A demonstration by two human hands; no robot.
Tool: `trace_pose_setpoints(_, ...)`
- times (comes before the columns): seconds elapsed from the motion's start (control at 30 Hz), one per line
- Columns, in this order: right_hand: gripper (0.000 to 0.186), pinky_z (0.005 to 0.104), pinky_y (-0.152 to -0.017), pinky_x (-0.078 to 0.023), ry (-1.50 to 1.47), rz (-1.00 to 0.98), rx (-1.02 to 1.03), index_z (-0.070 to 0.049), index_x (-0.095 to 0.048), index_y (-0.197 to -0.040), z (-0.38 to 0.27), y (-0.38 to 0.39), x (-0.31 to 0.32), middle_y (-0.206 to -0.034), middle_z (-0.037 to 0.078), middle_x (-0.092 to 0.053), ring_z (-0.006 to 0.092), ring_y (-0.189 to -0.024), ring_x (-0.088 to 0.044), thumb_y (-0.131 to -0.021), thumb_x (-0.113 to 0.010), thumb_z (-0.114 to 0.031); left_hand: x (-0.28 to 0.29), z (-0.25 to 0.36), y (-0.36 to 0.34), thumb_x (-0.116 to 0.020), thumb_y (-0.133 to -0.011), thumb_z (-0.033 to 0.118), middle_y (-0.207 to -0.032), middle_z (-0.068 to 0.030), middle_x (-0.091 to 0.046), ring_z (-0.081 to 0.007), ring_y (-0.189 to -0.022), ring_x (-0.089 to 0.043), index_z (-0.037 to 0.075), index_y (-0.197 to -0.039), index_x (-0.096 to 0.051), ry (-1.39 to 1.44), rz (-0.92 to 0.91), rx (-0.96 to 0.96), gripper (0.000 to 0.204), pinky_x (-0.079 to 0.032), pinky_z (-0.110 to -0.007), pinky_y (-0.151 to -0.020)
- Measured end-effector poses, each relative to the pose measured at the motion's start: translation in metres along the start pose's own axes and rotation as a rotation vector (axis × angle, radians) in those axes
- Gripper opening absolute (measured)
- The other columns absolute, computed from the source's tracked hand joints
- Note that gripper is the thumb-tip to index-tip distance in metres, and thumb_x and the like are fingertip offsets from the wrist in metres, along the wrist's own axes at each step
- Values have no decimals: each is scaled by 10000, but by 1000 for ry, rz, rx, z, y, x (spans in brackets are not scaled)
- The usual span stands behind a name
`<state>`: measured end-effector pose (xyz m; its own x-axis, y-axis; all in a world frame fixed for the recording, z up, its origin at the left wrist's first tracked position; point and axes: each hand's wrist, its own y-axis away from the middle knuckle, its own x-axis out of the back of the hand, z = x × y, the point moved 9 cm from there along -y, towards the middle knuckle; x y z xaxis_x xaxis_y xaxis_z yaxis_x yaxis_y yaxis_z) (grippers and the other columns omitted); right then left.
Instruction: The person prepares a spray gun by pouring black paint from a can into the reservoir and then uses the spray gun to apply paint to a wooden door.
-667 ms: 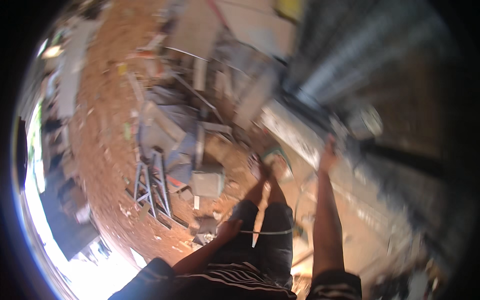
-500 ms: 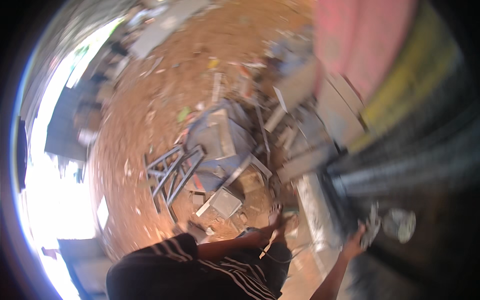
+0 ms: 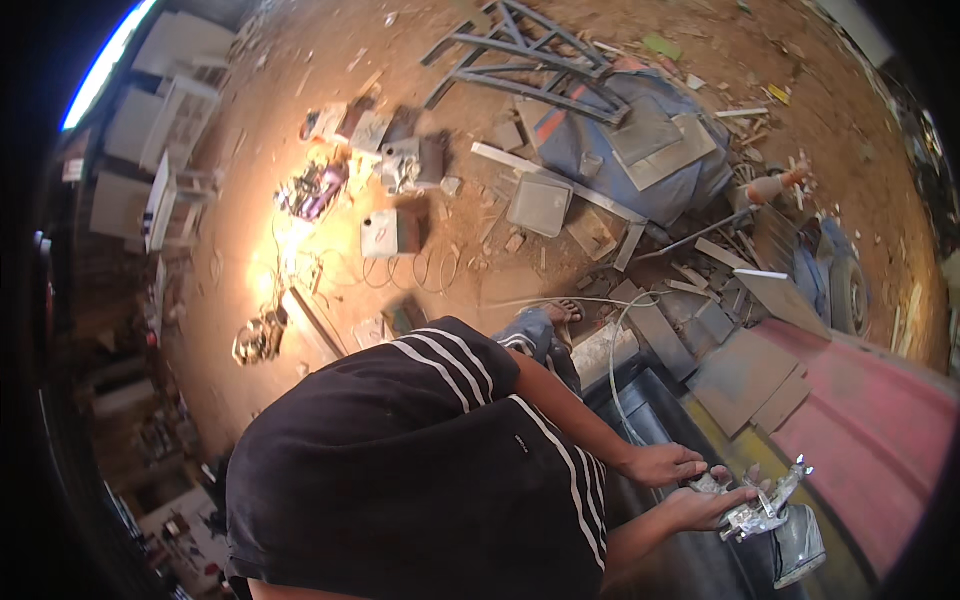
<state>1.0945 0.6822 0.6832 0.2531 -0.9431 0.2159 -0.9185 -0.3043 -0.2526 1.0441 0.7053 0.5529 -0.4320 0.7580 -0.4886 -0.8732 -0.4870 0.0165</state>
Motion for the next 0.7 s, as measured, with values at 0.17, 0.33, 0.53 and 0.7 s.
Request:
trace_pose_setpoints(0.17,332,230,-524,-381,-87,-128,-11,-33,-498,-1226,-22,-6,-65,-1009,86,-603,107,-621,-437,-1030,-484,-300,49,38,-10,-360,-1054,327,-854,-153,-571,-233,-807,-542,-23,-1014,-542,10,219,-83,396,-447,-383,-754)
trace_pose_setpoints(0.33,304,236,-486,-326,-115,-51,-86,-50,-532,-1129,-31,-3,-84,-754,7,-464,82,-563,-389,-1014,-519,-331,62,54,-15,-376,-1048,305,-848,-161,-568,-240,-795,-537,-23,-998,-538,77,275,-116,369,-447,-387,-753)
trace_pose_setpoints(0.53,292,249,-429,-288,-121,-11,-128,-81,-522,-1047,-39,5,-88,-634,-15,-331,92,-496,-362,-1003,-533,-369,59,49,-18,-388,-1040,282,-809,-177,-575,-275,-752,-551,-26,-957,-531,85,263,-88,349,-449,-407,-734)
trace_pose_setpoints(0.7,287,247,-420,-283,-109,-12,-184,-88,-509,-1002,-21,5,-83,-622,-20,-311,89,-483,-353,-998,-542,-373,60,43,-13,-388,-1037,283,-811,-199,-596,-319,-746,-578,-24,-950,-540,90,299,-35,353,-448,-422,-718)
